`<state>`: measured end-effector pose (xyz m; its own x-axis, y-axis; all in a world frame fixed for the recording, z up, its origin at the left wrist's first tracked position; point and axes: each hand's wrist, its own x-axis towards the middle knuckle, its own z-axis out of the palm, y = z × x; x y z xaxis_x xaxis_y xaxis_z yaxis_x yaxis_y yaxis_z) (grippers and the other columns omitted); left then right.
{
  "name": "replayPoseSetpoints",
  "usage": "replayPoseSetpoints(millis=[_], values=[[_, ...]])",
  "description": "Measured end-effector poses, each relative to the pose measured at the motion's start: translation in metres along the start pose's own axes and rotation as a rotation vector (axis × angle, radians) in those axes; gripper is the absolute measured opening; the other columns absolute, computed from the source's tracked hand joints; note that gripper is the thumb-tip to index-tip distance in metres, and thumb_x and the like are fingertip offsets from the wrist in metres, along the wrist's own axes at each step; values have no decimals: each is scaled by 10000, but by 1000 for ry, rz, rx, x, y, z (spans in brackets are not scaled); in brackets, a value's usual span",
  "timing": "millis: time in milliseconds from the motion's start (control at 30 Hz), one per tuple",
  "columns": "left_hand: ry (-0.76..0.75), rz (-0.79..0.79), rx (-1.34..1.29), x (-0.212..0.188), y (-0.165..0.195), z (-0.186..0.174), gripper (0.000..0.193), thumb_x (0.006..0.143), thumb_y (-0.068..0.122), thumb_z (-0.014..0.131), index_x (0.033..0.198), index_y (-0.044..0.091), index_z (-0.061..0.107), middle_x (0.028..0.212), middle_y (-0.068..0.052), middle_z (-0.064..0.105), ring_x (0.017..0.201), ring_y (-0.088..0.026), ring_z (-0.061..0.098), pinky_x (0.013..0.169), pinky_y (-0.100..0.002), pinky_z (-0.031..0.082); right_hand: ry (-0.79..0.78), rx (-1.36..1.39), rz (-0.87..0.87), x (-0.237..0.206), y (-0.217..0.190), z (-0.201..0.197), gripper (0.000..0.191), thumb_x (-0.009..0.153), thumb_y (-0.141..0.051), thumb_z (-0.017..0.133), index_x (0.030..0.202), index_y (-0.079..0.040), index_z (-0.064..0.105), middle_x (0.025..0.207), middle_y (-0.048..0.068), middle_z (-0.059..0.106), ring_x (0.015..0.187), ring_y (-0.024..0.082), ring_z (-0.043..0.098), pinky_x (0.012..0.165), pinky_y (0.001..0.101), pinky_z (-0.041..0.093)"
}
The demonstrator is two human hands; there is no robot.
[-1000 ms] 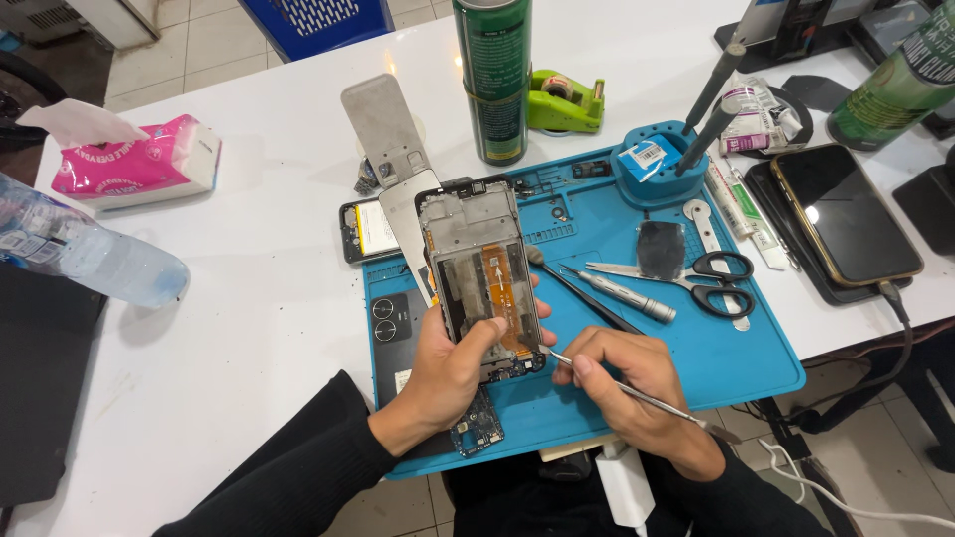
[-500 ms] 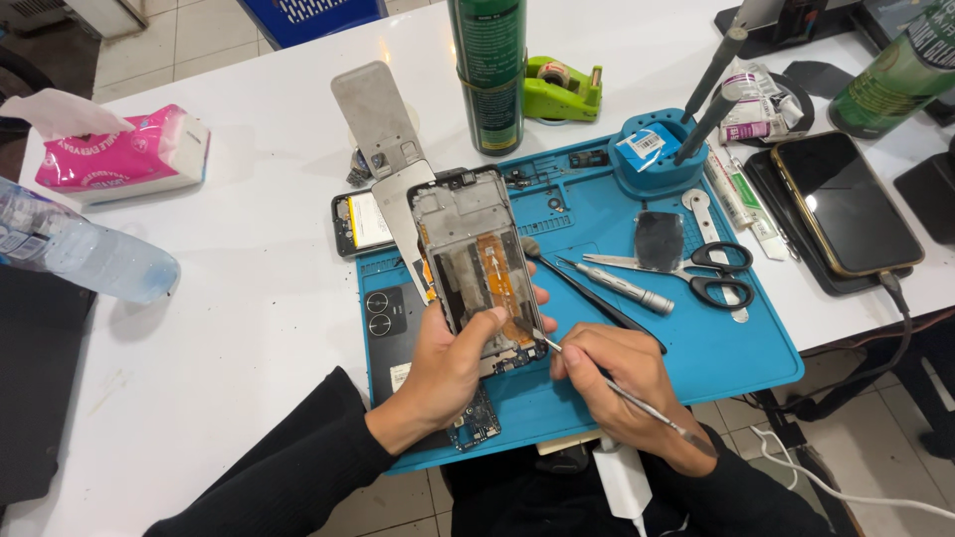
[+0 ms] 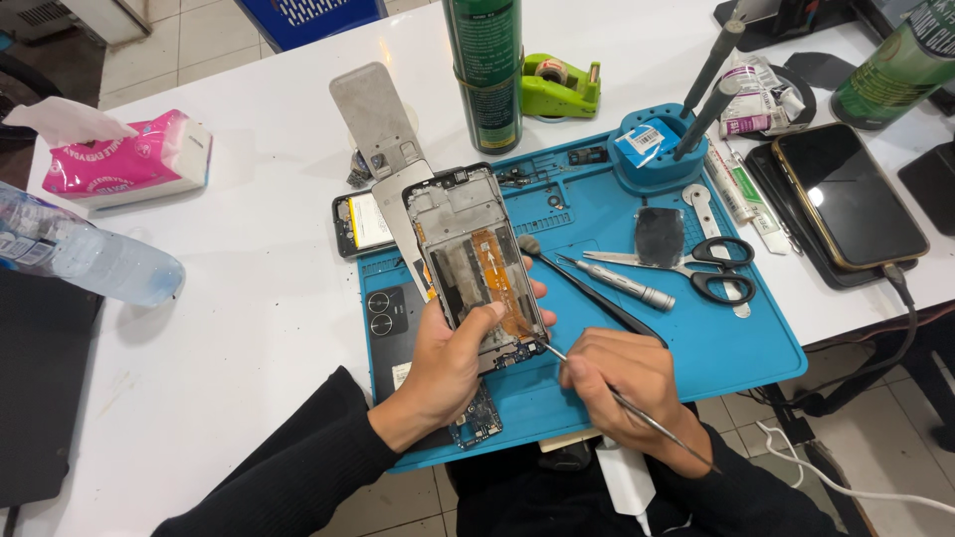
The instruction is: The person holds a disassembled phone frame and uses a small brush and a metal probe to clean and scrape the inside of the frame, working around the display flex cable. They then pick up the motherboard and align it back into the frame.
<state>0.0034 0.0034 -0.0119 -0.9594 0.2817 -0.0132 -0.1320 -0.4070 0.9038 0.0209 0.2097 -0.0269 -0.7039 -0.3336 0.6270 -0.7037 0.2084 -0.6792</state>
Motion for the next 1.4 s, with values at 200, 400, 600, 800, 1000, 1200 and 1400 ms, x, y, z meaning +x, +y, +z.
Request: replayPoseSetpoints(millis=[200,400,600,800,1000,1200,1400], values=[[10,12,27,1,-2,1,443,1003,82,472,1420,-68,493,1247,-193,673,1090,-281,719,947,-425,614,-26,-122,-125,0,0,5,119,920,13,678,819,22,615,709,84,622,602,228,632,548,331,497],[6,24,73,0,-3,2,435,1020,94,470,1429,-54,489,1273,-180,662,1109,-273,712,971,-418,605,-53,-195,-101,2,-4,10,158,904,22,695,780,3,598,667,80,593,564,222,605,510,341,468],[15,25,99,0,0,2,426,1023,105,477,1417,-55,501,1284,-181,667,1111,-265,711,968,-409,603,-42,-214,-125,4,-6,10,144,906,19,696,808,6,591,689,82,579,587,233,603,517,349,471],[13,9,78,-2,0,4,426,1023,107,477,1421,-46,496,1288,-181,663,1103,-256,705,954,-404,600,-52,-245,-102,3,-7,10,173,895,10,718,778,4,591,666,88,576,557,236,592,494,354,462],[-31,20,110,-2,-1,3,425,1029,108,463,1426,-44,480,1306,-177,656,1111,-254,707,963,-396,604,-11,-250,-122,2,-7,10,134,906,6,705,821,10,601,710,91,604,602,233,620,528,344,490],[-13,16,82,-3,-1,1,434,1038,97,460,1439,-67,471,1303,-189,654,1107,-263,705,952,-405,600,-16,-266,-104,1,-8,11,142,905,-2,711,812,3,604,719,97,632,598,233,628,523,343,492],[-64,19,130,-4,-3,0,454,1041,93,442,1468,-60,441,1320,-184,651,1143,-256,699,1000,-400,590,2,-263,-93,2,-8,11,131,918,-13,704,833,5,606,757,105,653,632,236,652,547,341,514]])
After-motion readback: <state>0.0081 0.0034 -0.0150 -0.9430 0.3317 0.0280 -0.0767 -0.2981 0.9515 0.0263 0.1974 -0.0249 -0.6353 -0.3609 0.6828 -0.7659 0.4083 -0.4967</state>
